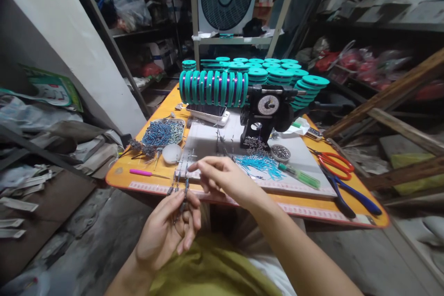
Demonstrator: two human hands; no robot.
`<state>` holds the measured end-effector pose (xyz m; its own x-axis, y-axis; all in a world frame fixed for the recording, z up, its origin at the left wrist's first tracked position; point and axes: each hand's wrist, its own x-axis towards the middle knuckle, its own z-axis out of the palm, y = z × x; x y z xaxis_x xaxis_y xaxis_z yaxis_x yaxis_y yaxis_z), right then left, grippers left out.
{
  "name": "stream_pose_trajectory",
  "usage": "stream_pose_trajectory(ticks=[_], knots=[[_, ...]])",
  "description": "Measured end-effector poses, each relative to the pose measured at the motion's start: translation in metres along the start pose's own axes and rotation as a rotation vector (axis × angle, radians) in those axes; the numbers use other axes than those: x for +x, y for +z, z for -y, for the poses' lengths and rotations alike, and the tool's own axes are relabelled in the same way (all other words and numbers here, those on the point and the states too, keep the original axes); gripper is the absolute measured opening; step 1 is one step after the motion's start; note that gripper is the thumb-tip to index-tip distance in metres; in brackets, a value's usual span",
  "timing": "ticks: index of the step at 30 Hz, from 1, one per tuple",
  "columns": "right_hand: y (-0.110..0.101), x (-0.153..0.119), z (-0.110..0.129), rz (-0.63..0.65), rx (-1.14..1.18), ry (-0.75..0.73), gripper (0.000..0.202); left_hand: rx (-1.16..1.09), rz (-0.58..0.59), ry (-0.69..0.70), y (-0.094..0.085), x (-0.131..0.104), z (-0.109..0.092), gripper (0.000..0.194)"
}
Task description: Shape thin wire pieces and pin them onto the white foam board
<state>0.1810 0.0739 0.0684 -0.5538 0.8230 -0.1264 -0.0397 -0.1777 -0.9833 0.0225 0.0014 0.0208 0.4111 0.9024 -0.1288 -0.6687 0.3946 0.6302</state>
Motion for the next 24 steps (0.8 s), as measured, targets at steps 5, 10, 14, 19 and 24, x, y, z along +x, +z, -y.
stream_pose_trajectory(ticks=[5, 10, 14, 19, 24], knots=[[0.015, -0.007, -0.010, 0.016, -0.029, -0.045, 0.031, 0.004, 0.015, 0.051, 0.004, -0.002, 0.002, 0.033], [0.028, -0.005, -0.021, -0.072, 0.249, -0.066, 0.028, -0.025, 0.026, 0.120, 0.009, -0.001, 0.005, 0.034], [0.030, -0.006, -0.024, -0.106, 0.306, -0.090, 0.028, -0.039, 0.041, 0.102, 0.008, -0.003, 0.006, 0.033], [0.023, -0.009, -0.023, -0.072, 0.068, -0.120, 0.024, 0.028, 0.035, 0.041, 0.004, -0.007, 0.004, 0.037], [0.020, -0.013, -0.022, 0.059, -0.011, -0.095, 0.023, 0.102, 0.000, 0.041, 0.002, -0.008, 0.002, 0.035]])
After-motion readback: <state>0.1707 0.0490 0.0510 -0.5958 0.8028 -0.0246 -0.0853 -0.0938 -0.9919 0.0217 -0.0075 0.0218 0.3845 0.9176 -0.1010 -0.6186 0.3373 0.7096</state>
